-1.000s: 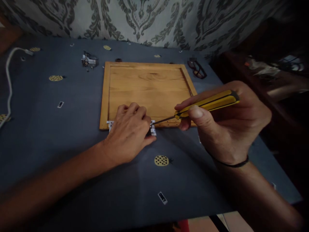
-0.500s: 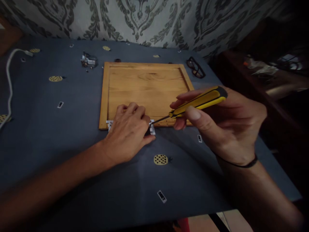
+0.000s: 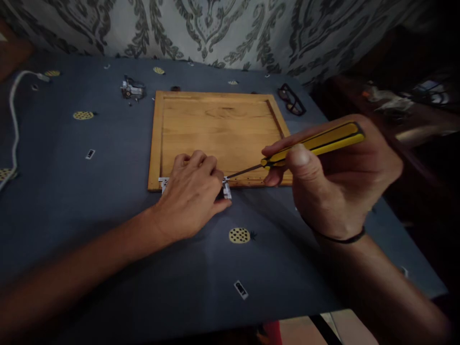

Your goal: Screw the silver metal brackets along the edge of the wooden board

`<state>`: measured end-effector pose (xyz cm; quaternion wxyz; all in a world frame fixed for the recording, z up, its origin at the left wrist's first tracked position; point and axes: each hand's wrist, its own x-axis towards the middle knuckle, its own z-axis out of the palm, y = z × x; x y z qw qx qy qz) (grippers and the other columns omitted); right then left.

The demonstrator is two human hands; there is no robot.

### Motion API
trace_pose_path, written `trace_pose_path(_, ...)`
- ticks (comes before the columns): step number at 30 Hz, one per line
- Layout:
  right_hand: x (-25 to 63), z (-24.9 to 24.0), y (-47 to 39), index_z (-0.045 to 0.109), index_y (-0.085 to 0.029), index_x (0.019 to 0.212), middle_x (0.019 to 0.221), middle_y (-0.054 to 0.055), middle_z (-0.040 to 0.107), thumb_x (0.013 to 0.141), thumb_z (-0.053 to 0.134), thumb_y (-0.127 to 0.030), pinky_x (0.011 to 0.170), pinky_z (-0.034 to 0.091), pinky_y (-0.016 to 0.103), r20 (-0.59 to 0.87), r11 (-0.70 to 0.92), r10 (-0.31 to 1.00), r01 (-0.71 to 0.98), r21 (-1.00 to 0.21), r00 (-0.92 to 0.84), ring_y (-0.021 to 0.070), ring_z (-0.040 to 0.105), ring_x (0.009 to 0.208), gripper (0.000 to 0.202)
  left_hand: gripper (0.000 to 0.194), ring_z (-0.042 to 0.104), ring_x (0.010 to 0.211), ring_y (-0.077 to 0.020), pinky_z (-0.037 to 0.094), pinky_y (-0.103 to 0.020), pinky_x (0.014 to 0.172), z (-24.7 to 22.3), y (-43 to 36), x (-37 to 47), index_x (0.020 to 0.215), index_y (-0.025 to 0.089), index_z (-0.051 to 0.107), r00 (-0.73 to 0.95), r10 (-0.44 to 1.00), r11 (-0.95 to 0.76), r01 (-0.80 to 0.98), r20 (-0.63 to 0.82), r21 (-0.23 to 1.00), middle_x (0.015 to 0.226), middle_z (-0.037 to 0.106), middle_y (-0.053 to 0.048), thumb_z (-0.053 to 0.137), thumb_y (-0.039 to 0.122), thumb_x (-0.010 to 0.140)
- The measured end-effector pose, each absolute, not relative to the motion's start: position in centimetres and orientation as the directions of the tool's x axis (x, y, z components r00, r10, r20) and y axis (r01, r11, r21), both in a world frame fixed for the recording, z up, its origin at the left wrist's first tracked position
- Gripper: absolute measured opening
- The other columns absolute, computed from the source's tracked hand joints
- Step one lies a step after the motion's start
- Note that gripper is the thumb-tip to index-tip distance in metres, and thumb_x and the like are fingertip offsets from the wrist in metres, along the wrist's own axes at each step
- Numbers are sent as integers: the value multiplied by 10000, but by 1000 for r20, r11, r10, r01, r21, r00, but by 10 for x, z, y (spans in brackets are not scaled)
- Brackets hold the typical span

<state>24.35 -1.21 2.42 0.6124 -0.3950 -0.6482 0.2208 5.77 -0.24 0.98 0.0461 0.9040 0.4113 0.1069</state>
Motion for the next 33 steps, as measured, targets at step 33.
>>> trace_pose_path(33,247,35,-15,759,-301,1054,899,-12,745,883,713,-273,492,584,288,483,495,869,209,-843,-110,121,675,555,180,318,549,1085,-332,436,-496,907,9,-3,58,974,128,726,636,754,-657,733,163,177,1044,656,-116,749,420,851)
